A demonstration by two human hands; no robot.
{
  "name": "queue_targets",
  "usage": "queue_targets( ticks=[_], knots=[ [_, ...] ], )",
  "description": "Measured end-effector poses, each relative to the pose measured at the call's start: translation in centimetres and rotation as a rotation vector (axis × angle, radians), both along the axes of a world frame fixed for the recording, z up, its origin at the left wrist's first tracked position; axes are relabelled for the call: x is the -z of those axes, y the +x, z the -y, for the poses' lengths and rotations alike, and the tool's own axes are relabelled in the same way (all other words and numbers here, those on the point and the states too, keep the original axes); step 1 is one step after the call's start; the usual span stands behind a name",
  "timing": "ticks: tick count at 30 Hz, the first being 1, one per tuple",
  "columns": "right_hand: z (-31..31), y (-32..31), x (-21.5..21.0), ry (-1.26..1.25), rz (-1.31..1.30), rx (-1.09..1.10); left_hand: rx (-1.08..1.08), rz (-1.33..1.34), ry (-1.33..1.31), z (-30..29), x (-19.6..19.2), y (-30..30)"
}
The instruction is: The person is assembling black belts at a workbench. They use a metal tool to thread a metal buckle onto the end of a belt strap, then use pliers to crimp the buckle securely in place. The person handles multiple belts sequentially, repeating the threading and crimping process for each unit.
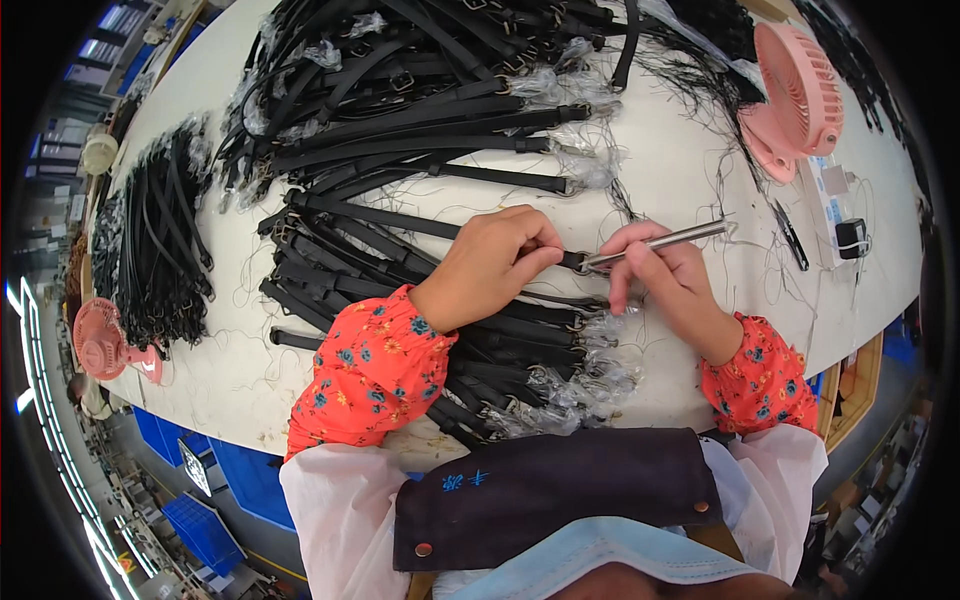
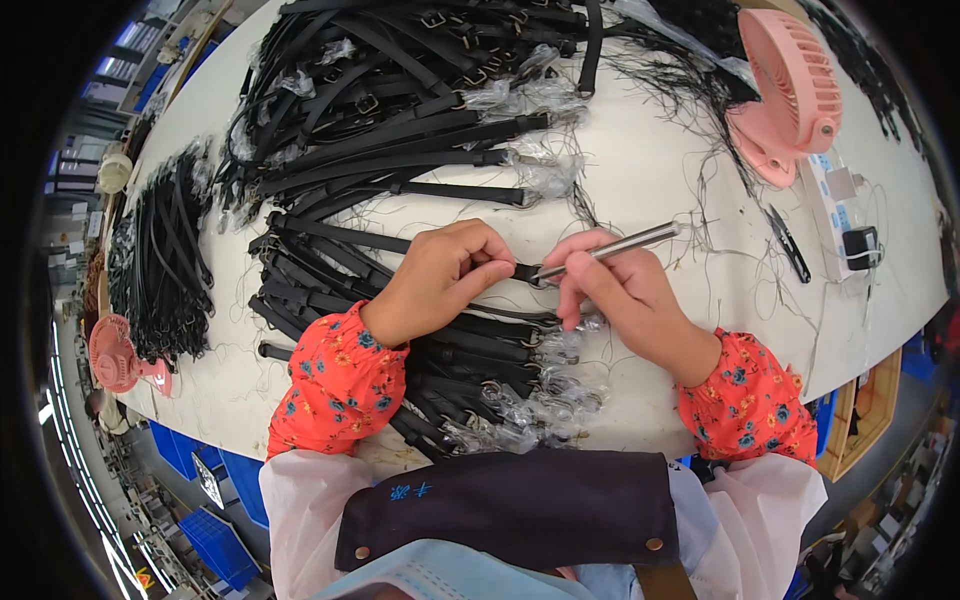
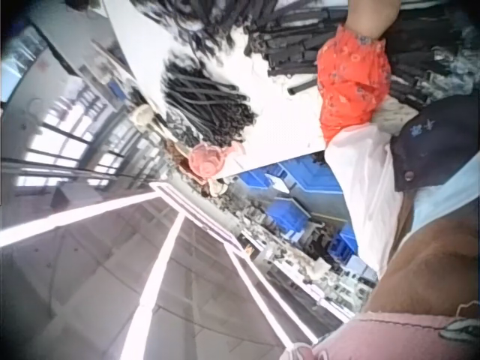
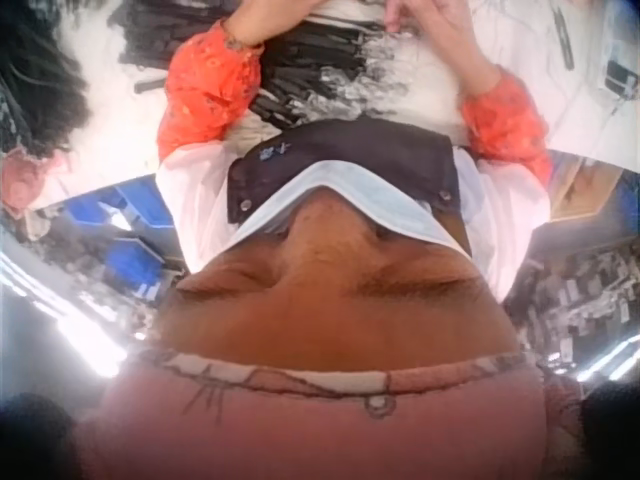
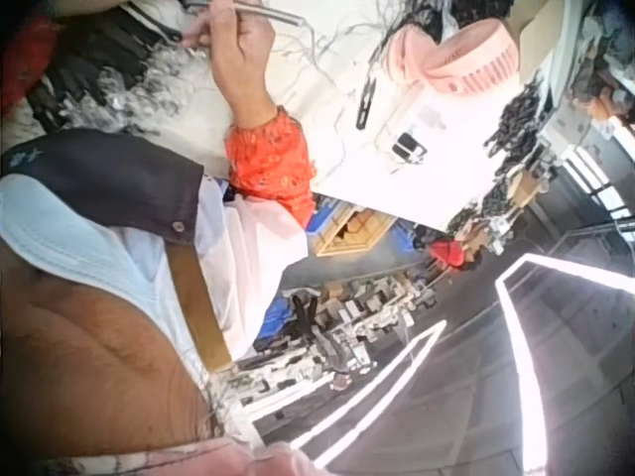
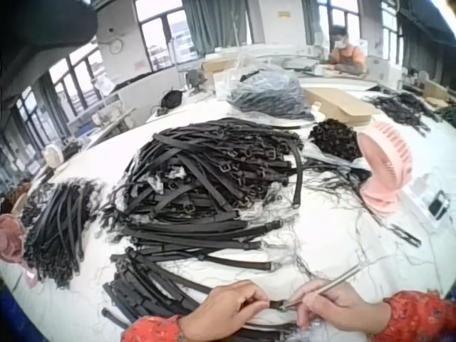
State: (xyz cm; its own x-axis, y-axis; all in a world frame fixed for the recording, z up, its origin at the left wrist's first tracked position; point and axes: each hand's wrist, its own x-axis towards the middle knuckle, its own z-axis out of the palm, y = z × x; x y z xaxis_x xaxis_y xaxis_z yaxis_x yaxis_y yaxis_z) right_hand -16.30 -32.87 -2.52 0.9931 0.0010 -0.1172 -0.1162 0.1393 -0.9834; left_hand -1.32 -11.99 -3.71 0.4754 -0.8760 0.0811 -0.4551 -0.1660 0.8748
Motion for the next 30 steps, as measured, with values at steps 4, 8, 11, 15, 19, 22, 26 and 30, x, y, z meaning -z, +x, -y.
queue_targets(
  ticks=[4, 8, 11, 15, 19, 22, 26, 30],
  knots=[
    [-0.42, -0.02, 0.13, -0.012, -0.072, -0.011, -0.006, -0.056, 0.013, 0.10, -0.07, 0.03],
    [-0.28, 0.14, -0.03, -0.061, -0.099, -0.018, 0.004, -0.076, 0.044, 0.19, -0.35, 0.09],
    [-0.37, 0.25, -0.05, -0.066, -0.089, -0.021, 0.000, -0.082, 0.036, 0.10, -0.20, 0.09],
    [-0.43, 0.25, 0.28, -0.069, -0.093, -0.016, -0.002, -0.093, 0.034, 0.10, -0.25, 0.07],
    [-0.42, 0.29, 0.21, -0.084, -0.084, -0.033, -0.003, -0.102, 0.051, 0.10, -0.42, 0.06],
    [-0.42, 0.27, 0.25, -0.085, -0.087, -0.033, -0.002, -0.107, 0.057, 0.09, -0.48, 0.07],
    [-0.36, 0.27, 0.39, -0.089, -0.083, -0.034, 0.002, -0.120, 0.052, 0.09, -0.36, 0.06],
    [-0.40, 0.27, 0.43, -0.088, -0.079, -0.033, 0.010, -0.119, 0.071, 0.08, -0.45, 0.14]
  ],
)
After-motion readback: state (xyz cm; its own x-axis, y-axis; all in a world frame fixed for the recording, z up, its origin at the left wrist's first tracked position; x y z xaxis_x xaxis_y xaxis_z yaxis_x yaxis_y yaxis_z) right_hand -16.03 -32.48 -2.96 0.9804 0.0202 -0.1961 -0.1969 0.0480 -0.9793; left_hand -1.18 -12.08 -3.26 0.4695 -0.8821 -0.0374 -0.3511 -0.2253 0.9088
